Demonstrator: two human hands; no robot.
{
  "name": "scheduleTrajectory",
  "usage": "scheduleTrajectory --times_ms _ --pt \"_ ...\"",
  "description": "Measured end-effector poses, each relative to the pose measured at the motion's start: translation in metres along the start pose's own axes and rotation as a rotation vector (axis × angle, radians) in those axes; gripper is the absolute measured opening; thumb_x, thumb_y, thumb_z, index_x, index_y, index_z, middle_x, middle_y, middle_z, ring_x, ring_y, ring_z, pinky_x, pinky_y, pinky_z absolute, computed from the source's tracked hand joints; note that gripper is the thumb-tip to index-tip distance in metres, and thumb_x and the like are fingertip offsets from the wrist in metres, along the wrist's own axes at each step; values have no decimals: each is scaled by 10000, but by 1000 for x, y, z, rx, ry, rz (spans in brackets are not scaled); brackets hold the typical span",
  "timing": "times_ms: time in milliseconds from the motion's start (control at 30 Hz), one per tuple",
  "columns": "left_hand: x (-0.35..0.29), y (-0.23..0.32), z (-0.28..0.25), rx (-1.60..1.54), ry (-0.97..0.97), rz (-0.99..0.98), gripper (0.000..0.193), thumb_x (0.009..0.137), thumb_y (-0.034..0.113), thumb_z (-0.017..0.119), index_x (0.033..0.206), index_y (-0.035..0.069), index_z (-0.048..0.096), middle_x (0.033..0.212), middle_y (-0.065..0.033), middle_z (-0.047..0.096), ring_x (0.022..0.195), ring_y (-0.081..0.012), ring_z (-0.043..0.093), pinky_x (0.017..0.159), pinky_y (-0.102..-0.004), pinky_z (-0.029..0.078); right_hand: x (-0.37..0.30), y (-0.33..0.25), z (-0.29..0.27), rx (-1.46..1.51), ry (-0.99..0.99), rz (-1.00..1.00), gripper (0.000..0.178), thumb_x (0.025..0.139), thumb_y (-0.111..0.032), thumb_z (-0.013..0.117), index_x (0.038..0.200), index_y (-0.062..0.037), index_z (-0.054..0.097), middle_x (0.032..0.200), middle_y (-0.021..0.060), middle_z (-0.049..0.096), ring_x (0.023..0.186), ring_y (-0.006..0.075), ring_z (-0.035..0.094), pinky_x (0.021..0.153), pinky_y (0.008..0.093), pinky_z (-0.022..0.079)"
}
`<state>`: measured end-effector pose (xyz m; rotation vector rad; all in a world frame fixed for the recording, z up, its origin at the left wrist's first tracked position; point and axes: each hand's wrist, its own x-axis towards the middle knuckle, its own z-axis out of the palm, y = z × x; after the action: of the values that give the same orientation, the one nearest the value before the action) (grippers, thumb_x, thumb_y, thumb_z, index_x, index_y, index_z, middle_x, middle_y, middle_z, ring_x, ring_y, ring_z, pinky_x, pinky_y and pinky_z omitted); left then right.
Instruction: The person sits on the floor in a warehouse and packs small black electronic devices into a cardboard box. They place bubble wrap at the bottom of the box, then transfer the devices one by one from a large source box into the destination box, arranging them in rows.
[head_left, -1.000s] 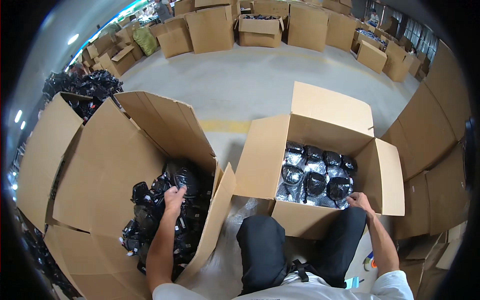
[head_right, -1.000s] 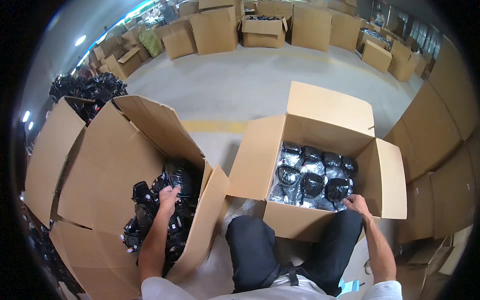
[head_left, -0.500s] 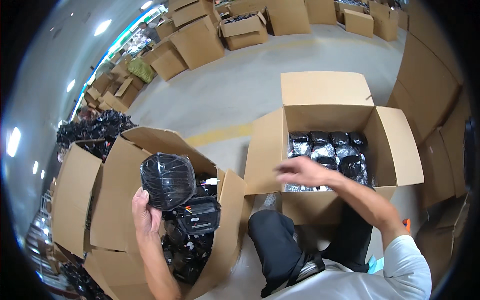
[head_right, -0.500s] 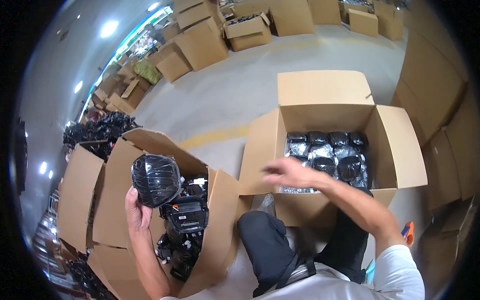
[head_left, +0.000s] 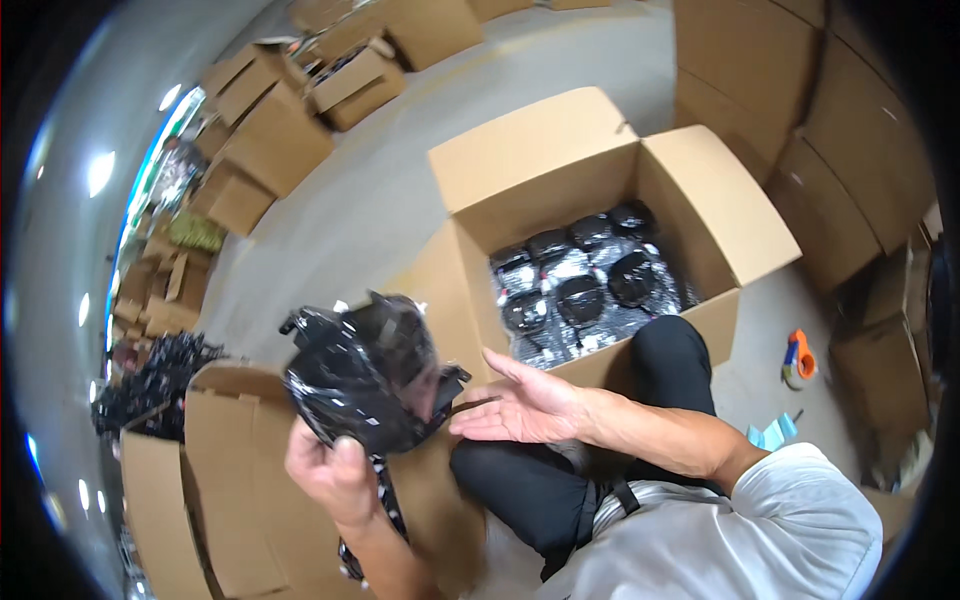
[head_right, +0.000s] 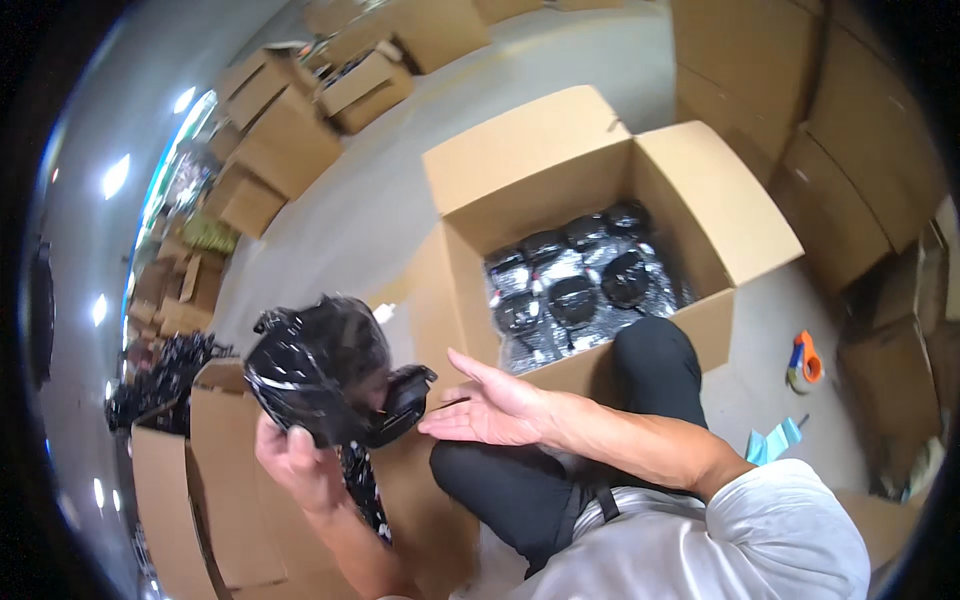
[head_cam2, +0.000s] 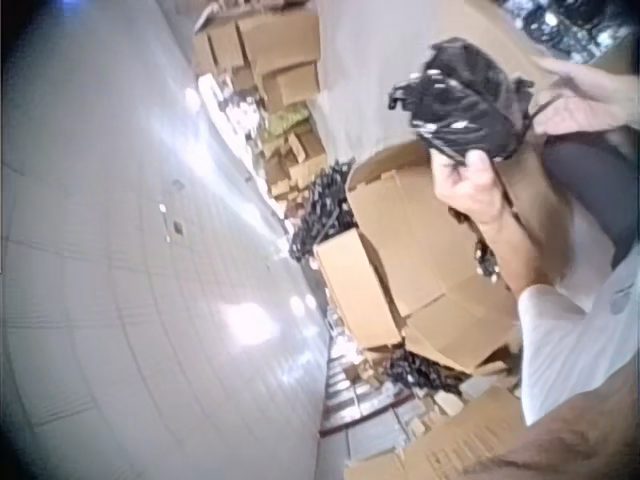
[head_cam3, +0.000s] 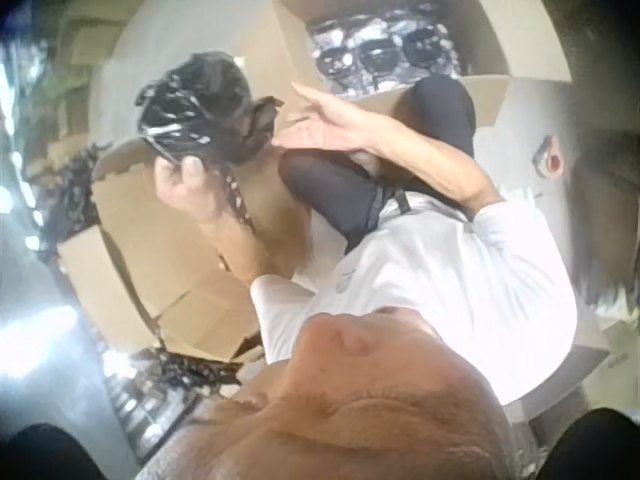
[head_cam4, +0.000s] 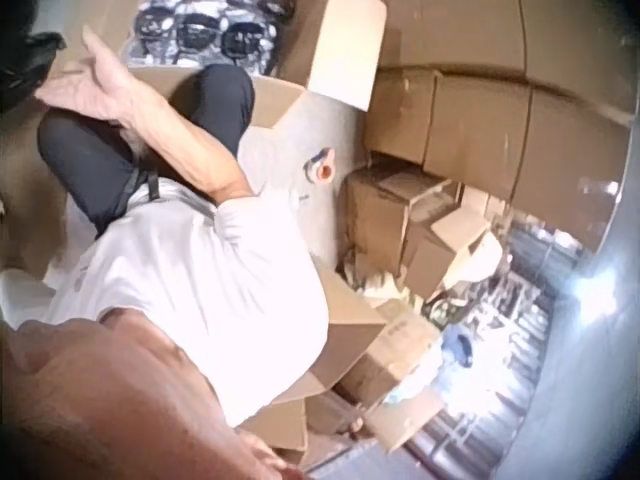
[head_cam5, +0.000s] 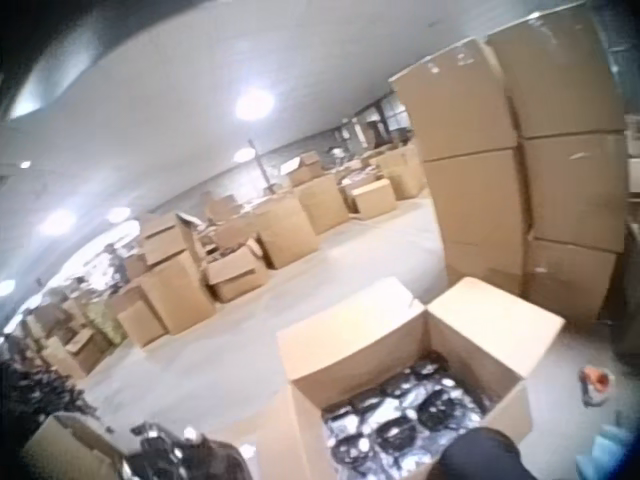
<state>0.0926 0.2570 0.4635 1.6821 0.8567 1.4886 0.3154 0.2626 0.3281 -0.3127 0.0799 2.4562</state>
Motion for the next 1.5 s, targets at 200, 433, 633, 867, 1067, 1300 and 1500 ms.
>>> scheduleTrajectory --times_ms 200,433,633,867,1067,1300,1500 --pt "-9 -47 94 -215 -106 -95 334 866 219 778 1025 -42 646 1029 -108 700 931 -189 671 895 -361 555 -8 -40 -17 -11 -239 -270 409 1033 -379 589 1293 -65 618 1320 97 644 1187 217 628 1052 418 516" --pt "25 -61 137 -496 182 -247 556 984 311 607 1386 -58 499 1341 -181 579 1214 -295 584 1058 -469 467 -95 -85 -1 -233 145 -750 279 939 -135 723 1150 30 645 1059 74 733 877 140 724 846 302 613" --pt "37 -110 159 -778 178 -388 560 980 293 661 1420 -9 492 1408 -141 562 1273 -267 549 1120 -474 430 -152 -131 -13 -836 432 -932 469 889 -76 738 1313 18 561 1181 101 700 1037 177 694 896 333 577" --pt "28 -152 168 -839 263 -625 430 972 204 665 1330 -6 554 1330 -128 606 1204 -245 591 1079 -432 459 -199 -179 -33 -798 593 -1142 422 936 -218 688 1264 33 602 1159 121 713 1026 196 704 916 348 563" --pt "30 -158 157 -625 292 -575 138 986 118 612 1065 4 613 1106 -111 684 1013 -188 657 969 -392 522 -195 -252 -172 -2013 1567 -261 462 815 -278 757 1064 81 607 1054 278 670 993 423 655 920 465 516" --pt "28 -151 160 -678 241 -587 130 985 122 615 1051 10 627 1082 -104 701 981 -169 666 953 -367 526 -204 -306 -313 -1158 1308 -465 538 822 -360 782 1125 69 669 989 230 706 940 328 702 882 395 546" --pt "26 -142 136 -626 292 -558 131 976 113 629 1049 5 624 1078 -102 706 983 -163 668 950 -360 527 -135 -263 -244 -2078 1726 -39 625 872 -327 760 1265 113 551 988 276 728 992 419 715 870 470 580"
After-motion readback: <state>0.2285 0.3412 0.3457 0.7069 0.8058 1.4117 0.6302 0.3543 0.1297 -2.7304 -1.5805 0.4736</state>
